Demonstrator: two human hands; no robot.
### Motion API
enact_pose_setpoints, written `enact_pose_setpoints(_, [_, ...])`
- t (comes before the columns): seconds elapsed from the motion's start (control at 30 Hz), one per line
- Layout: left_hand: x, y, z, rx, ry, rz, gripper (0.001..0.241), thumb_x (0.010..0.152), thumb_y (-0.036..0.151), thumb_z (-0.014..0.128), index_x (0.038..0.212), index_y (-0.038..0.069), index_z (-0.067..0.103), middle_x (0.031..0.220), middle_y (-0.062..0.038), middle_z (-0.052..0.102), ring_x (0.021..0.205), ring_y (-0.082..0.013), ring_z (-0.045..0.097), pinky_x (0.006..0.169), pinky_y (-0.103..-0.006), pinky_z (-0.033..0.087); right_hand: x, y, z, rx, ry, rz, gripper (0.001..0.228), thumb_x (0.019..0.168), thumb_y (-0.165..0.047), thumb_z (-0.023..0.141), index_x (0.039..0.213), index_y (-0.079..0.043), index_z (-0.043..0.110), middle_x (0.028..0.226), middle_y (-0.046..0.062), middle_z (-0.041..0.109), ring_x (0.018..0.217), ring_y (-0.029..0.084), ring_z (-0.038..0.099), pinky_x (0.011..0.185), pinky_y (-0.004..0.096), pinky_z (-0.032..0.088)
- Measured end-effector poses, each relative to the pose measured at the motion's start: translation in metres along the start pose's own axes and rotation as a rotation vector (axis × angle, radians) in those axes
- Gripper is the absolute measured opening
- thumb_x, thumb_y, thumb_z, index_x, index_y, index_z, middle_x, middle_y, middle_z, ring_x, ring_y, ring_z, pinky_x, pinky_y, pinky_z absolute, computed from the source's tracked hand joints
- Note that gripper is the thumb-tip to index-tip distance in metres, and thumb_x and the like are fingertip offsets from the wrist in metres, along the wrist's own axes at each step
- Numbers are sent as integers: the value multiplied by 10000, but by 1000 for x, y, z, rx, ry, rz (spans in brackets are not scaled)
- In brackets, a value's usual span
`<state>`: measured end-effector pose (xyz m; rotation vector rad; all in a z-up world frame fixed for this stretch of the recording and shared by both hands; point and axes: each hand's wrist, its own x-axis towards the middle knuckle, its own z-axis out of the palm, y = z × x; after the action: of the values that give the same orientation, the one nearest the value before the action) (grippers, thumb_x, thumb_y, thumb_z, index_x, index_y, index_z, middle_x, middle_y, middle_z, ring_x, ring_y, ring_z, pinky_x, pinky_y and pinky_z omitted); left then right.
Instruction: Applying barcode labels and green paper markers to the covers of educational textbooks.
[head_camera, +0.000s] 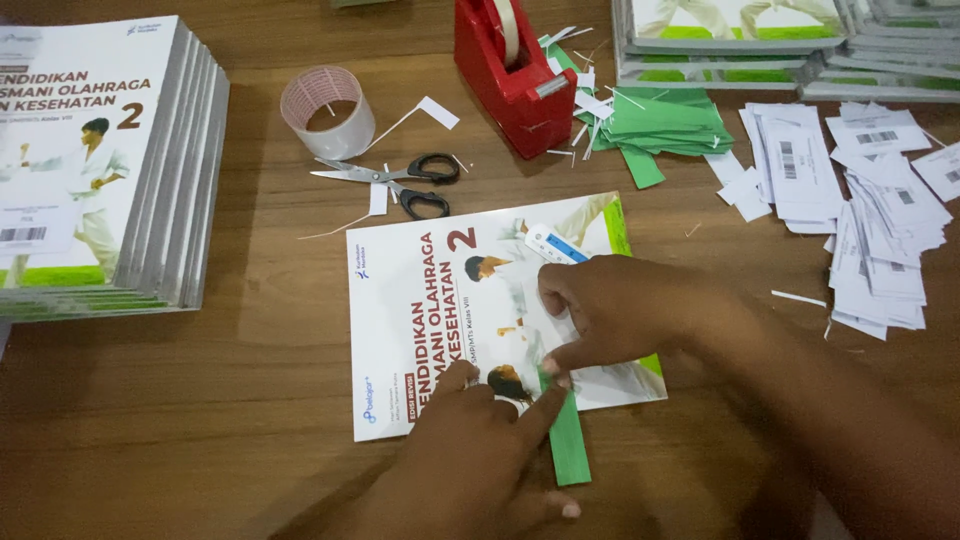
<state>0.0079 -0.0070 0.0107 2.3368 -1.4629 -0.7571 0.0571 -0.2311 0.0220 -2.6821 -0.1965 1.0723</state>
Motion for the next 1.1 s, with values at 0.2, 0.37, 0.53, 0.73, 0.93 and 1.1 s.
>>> enact_pose_setpoints(0.2, [-2, -5, 14, -11, 154, 34, 985, 839, 719, 622, 1513, 15, 479, 702, -139, 744, 729, -364, 672, 1036, -545, 267, 1, -8, 4, -66, 101, 114, 624, 631, -673, 899, 913, -213, 586, 787, -38, 679, 729, 202, 635, 699, 372, 483])
enact_pose_setpoints(0.37, [-2, -4, 11, -8, 98, 17, 994, 862, 738, 574, 1538, 21, 444, 772, -149, 756, 805, -372, 667, 1042, -547, 253, 4, -7, 12, -77, 160, 115, 680, 630, -788, 856, 896, -215, 603, 779, 7, 696, 751, 239, 659, 708, 406, 490])
enact_pose_setpoints(0.53, [-8, -2, 6, -95, 156, 21, 1005, 796, 693, 674, 1518, 24, 468, 704, -89, 739, 807, -335, 660, 1099, -544, 216, 0, 12, 36, -6, 306, 40, 548, 753, -772, 760, 887, -262, 610, 667, -34, 658, 644, 205, 632, 651, 360, 471])
enact_pose_setpoints(0.73, [-11, -12, -7, -135, 376, 172, 875, 837, 663, 638, 1461, 58, 539, 989, -142, 734, 778, -349, 613, 826, -452, 428, -21, 33, 51, 371, 936, -148, 284, 768, -285, 860, 939, -94, 737, 681, -10, 606, 532, 136, 504, 491, 295, 401])
enact_pose_setpoints(0.93, [4, -40, -1, -49, 724, 198, 568, 831, 403, 780, 1257, 47, 661, 979, -51, 698, 907, -286, 625, 883, -426, 456, -29, 50, 66, 349, 902, -66, 344, 847, -265, 760, 1154, -111, 763, 1131, 69, 631, 917, 226, 643, 780, 342, 522])
enact_pose_setpoints(1.1, [12, -59, 7, 32, 554, -85, 845, 845, 593, 722, 1510, 120, 502, 1639, -205, 301, 1518, -416, 211, 1135, -689, 126, -33, 83, 77, 336, 877, 66, 303, 900, -235, 633, 1182, -131, 659, 1213, 80, 662, 1042, 303, 655, 880, 433, 525])
